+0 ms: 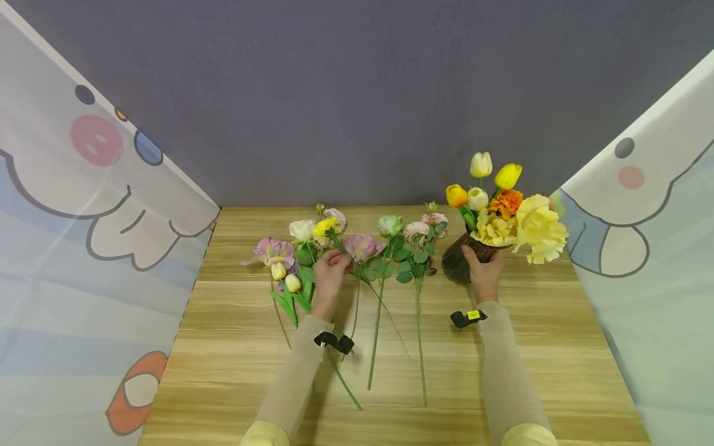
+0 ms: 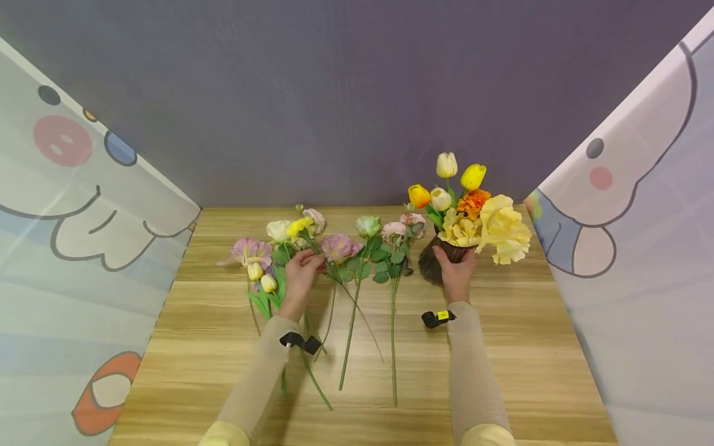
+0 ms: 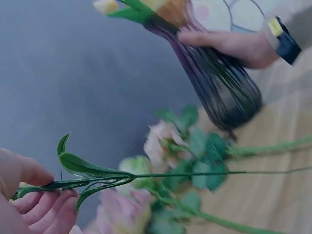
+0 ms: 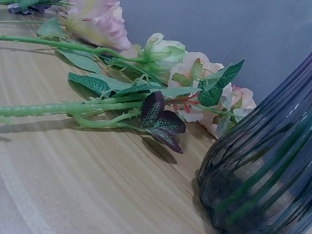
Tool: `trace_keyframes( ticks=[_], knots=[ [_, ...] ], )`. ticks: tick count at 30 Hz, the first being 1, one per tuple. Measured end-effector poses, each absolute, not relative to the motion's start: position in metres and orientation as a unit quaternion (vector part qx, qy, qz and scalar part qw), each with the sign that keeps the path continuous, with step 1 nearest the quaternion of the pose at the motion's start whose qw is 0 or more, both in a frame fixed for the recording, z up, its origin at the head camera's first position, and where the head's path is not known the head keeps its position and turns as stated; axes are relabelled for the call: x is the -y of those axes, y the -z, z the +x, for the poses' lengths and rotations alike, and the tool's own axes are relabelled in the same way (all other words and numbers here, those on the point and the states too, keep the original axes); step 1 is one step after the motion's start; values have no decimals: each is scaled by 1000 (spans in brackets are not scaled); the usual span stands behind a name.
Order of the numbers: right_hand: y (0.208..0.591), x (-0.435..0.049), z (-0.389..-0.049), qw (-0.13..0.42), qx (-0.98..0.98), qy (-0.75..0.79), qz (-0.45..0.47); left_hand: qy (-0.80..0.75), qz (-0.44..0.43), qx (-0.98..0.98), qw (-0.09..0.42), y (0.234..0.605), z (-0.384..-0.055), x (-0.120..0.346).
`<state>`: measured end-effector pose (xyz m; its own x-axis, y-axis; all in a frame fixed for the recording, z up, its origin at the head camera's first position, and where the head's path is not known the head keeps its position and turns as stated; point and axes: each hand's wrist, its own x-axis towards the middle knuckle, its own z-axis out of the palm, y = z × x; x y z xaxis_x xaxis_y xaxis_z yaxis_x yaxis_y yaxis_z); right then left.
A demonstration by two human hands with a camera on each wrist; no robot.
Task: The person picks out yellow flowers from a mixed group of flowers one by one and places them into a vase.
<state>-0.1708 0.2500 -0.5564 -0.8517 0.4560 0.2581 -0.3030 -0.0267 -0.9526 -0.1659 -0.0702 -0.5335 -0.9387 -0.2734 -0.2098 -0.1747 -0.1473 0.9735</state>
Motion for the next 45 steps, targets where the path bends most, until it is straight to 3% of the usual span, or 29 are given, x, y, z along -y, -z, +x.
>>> trace_keyframes(
  ticks=[31,45],
  knots=[
    [561,-250,-173,275,627,-728,-35,873,45,427,233,413,-215,48],
    [562,-252,-173,252,618,-742,-65,875,42,412,252,402,-214,46]
  ],
)
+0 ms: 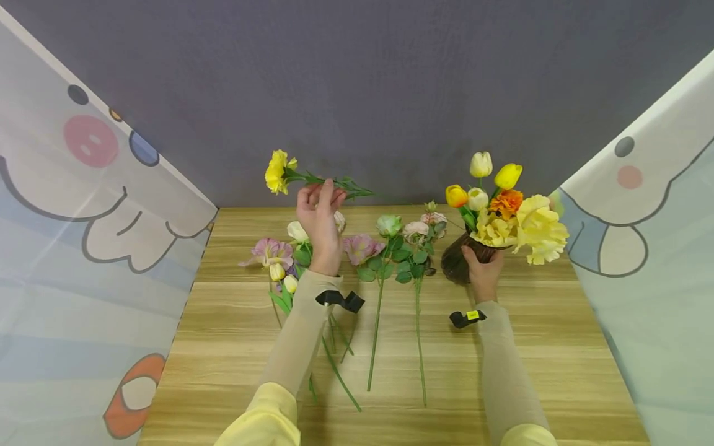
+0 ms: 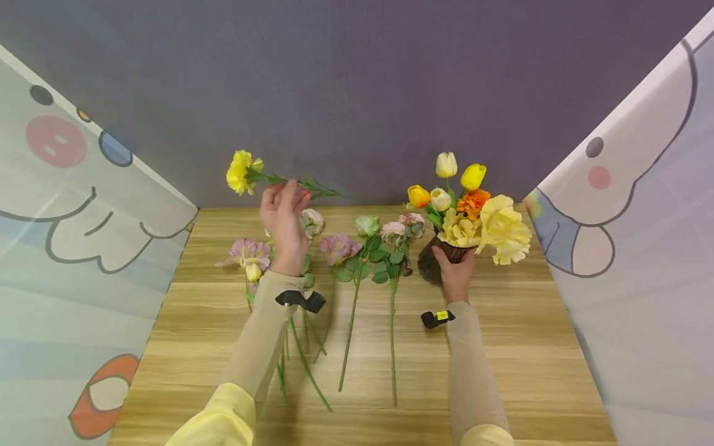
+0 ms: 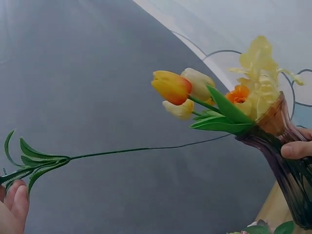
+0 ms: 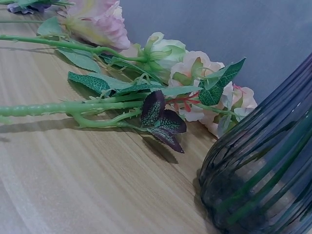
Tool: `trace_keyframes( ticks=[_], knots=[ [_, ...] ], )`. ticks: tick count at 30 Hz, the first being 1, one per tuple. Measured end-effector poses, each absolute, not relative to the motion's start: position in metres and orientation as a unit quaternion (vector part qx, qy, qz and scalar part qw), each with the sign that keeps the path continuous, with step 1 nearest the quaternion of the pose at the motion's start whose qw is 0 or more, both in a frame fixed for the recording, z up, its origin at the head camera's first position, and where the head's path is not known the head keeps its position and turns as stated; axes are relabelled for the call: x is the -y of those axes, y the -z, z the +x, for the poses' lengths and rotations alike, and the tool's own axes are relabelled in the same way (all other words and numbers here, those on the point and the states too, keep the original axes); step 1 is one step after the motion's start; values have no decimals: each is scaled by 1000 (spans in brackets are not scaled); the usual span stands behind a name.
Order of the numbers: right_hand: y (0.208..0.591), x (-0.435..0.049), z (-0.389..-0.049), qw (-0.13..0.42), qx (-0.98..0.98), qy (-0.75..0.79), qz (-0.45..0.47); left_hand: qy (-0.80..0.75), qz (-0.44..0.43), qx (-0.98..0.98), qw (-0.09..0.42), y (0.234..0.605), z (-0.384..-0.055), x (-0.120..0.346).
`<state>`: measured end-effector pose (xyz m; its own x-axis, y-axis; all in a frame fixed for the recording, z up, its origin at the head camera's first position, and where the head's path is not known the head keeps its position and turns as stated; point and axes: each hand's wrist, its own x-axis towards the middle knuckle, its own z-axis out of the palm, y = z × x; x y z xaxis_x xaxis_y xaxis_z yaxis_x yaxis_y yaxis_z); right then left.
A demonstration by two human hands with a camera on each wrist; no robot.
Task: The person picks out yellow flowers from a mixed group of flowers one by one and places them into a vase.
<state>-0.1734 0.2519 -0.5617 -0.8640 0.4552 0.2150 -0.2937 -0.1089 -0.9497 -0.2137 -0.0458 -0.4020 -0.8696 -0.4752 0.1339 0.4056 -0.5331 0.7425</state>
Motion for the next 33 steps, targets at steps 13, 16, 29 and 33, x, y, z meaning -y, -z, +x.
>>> trace_keyframes(
  ticks=[13,16,29,33],
  knots=[
    [569,-255,-176,257,621,-737,-67,819,-30,519,242,414,-198,7],
    [578,-258,-180,257,626,-732,-77,802,-49,541,249,415,-195,1],
    [586,-261,-185,255,630,-728,-85,772,-123,551,291,381,-202,6],
    [586,-261,-186,263,615,-740,-74,752,-136,582,278,371,-201,5]
  ],
)
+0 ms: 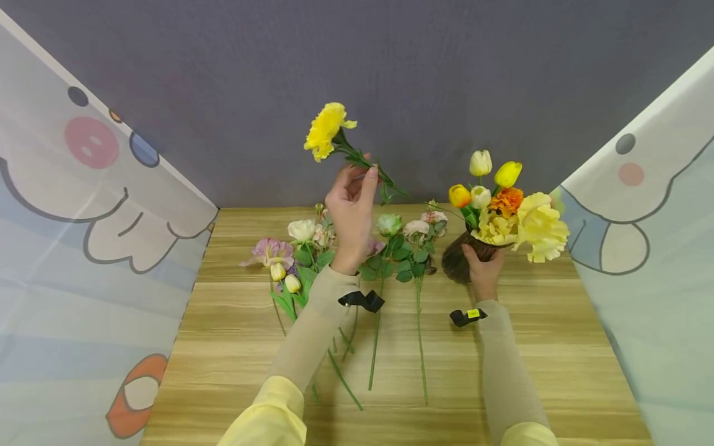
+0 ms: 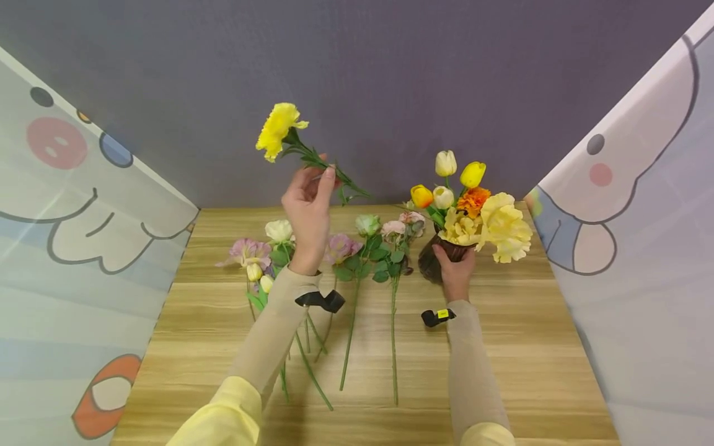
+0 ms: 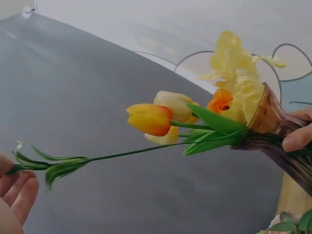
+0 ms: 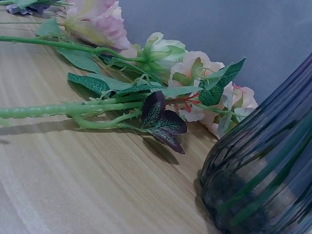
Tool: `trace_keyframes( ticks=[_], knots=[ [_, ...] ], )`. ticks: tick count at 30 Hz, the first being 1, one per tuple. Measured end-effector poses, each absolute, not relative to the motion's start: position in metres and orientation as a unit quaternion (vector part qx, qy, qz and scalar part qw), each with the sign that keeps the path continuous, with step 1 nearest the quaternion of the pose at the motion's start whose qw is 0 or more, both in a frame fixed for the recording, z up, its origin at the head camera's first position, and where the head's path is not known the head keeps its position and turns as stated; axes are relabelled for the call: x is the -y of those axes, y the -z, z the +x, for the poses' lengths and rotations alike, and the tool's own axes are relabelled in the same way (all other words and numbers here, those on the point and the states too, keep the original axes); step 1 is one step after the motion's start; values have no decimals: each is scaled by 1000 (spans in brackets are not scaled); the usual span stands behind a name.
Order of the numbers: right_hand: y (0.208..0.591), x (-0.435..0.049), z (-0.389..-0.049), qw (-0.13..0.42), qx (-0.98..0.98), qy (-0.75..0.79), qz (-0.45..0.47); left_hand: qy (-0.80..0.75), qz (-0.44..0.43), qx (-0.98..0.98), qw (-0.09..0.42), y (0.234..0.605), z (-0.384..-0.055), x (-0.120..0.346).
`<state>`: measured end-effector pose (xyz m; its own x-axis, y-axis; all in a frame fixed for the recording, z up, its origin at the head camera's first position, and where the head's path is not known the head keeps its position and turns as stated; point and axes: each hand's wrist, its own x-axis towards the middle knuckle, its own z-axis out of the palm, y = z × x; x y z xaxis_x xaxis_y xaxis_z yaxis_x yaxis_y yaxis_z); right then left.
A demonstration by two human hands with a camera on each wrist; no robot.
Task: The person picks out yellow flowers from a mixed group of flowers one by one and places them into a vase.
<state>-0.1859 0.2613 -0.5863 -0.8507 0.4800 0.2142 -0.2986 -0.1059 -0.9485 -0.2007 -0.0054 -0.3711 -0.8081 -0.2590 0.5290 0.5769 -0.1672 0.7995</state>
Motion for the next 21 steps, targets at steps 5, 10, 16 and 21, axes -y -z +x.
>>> trace_keyframes(
  ticks=[5,10,16,21],
  knots=[
    [584,-261,-186,271,615,-738,-68,740,-147,614,230,374,-199,-5],
    [583,-260,-184,275,628,-724,-74,707,-163,661,194,390,-200,-23],
    [582,-259,-183,273,631,-722,-76,673,-158,710,131,416,-201,-48],
    [586,-261,-185,273,633,-721,-70,692,-119,709,66,437,-201,-70]
  ],
)
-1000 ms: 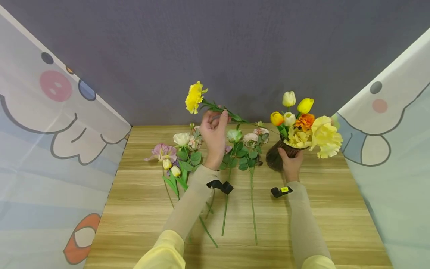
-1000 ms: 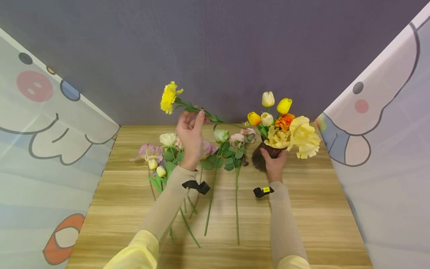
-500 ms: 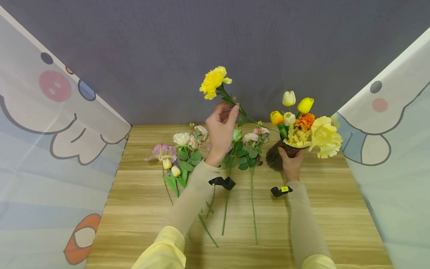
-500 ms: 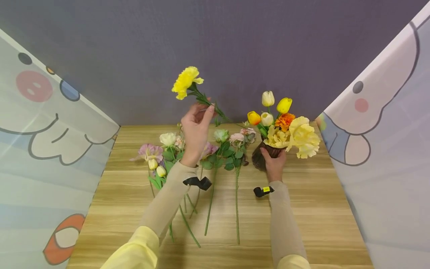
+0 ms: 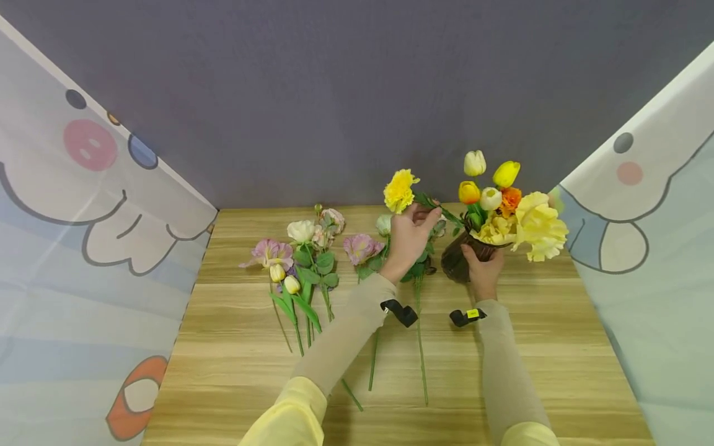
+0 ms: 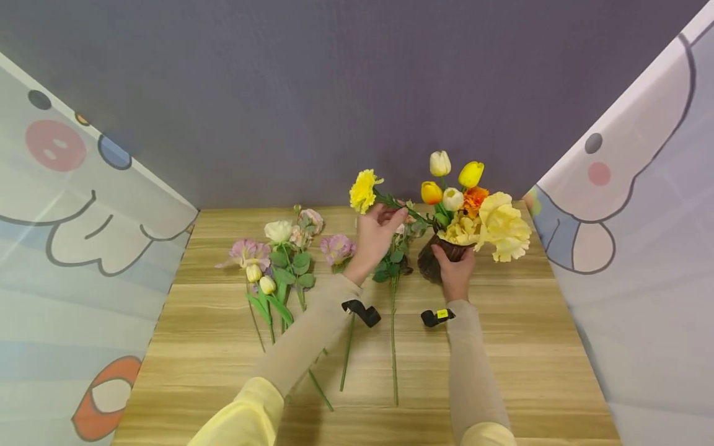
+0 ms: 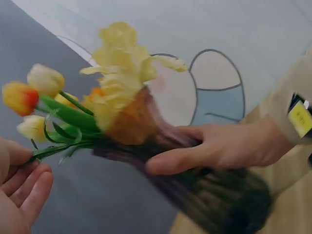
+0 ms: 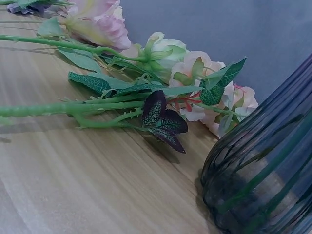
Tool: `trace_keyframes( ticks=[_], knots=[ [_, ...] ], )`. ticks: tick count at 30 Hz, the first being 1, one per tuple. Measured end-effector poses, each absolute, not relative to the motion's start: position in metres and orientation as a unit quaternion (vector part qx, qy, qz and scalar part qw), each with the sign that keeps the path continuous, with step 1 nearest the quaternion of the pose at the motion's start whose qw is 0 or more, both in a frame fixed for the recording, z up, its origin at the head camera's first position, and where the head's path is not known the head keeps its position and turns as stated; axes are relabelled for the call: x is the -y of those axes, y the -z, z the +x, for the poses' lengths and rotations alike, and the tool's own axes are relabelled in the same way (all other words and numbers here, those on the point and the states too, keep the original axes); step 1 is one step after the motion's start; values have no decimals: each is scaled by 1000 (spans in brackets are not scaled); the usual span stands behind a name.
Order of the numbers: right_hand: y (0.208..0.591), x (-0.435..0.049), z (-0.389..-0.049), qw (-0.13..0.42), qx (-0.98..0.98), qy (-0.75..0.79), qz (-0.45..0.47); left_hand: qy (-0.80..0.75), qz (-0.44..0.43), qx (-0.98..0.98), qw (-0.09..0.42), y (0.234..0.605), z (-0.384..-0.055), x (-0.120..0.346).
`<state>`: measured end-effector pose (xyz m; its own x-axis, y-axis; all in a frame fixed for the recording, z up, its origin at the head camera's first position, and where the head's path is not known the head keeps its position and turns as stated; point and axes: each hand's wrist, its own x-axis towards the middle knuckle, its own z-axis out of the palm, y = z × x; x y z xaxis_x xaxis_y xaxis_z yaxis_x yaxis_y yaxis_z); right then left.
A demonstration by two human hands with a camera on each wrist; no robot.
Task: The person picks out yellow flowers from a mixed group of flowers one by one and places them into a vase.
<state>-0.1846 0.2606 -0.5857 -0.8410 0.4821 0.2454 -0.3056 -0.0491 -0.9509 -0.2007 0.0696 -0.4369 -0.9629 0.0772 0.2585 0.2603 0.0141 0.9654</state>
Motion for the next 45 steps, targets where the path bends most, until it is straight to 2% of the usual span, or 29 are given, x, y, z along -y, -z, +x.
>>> trace_keyframes(
  ticks=[7,15,23,31,37,45],
  knots=[
    [581,-259,-184,266,634,-723,-70,746,-113,656,27,461,-199,-95],
    [560,-249,-173,286,617,-731,-54,756,-49,653,-20,469,-199,-101],
    [587,-259,-184,277,630,-722,-73,718,-73,692,9,460,-196,-101],
    [590,-259,-185,274,622,-729,-78,703,-115,702,23,455,-195,-99],
    [587,-259,-186,273,629,-725,-70,675,-161,720,-2,468,-188,-83],
    [586,-262,-186,266,644,-714,-65,621,-164,766,-7,497,-173,-53]
  ],
)
